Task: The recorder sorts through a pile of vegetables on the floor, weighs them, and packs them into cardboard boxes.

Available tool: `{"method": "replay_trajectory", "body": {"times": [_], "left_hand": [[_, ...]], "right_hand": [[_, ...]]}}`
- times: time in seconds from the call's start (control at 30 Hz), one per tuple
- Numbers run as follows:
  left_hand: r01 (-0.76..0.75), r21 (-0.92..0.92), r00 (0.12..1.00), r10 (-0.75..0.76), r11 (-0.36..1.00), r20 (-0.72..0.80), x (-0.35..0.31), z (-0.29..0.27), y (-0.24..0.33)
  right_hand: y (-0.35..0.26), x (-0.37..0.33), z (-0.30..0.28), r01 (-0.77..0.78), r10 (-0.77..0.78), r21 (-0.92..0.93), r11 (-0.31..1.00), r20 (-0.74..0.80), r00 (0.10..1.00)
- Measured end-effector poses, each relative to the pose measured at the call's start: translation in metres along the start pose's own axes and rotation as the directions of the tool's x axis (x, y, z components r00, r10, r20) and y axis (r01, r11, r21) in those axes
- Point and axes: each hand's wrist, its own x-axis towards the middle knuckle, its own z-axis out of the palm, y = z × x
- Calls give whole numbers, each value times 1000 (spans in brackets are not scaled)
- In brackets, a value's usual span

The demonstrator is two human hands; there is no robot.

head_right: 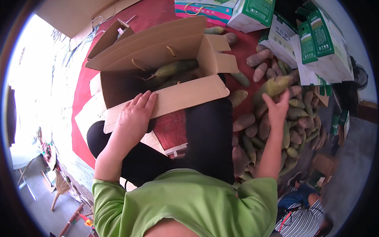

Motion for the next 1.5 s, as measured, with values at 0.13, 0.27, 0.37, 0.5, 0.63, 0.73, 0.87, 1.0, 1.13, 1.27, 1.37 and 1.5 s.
{"method": "replay_trajectory", "body": {"times": [0.13, 0.27, 0.37, 0.5, 0.63, 0.73, 0.87, 1.0, 1.13, 1.27, 1.37, 1.5], "left_hand": [[-5, -27, 999, 4, 1000, -33, -1, 0, 0], [-12, -17, 998, 11, 1000, -58, -3, 5, -2], [-11, -19, 997, 9, 1000, -82, -4, 6, -3], [-19, -14, 995, 18, 1000, -98, -5, 7, -3], [-38, -23, 995, 36, 999, -94, -1, 8, -4], [-34, -31, 996, 32, 999, -78, -1, 5, -7], [3, -71, 1000, -3, 997, -6, -2, -2, -7], [69, -145, 994, -56, 987, 95, 4, -19, 4], [74, -183, 993, -56, 980, 99, 8, -17, 8], [119, -257, 987, -85, 959, 138, 6, -17, 6], [51, -327, 995, -19, 944, 102, 7, -15, 5], [24, -310, 992, 16, 951, 126, 10, -12, 1]], "right_hand": [[-120, 26, 45, 279, -283, 51, 959, 232, 931], [-179, 30, 113, 393, -412, 142, 908, 467, 782], [-189, 24, 164, 365, -374, 146, 920, 610, 698], [-160, 18, 229, 310, -308, 130, 942, 701, 643], [-143, 20, 266, 84, -252, 251, 964, 773, 583], [-146, 41, 246, 283, -159, -7, 959, 816, 556], [-130, 46, 194, 148, -162, 80, 986, 699, 697], [-84, 31, 122, 6, -90, 186, 983, 446, 890], [31, -7, 72, -74, 35, 195, 978, 198, 980], [125, -86, 61, -415, 442, -179, 892, 153, 884], [189, -147, 47, -412, 442, -169, 895, 227, 868], [221, -191, 31, -285, 431, -522, 804, 181, 884]]}}
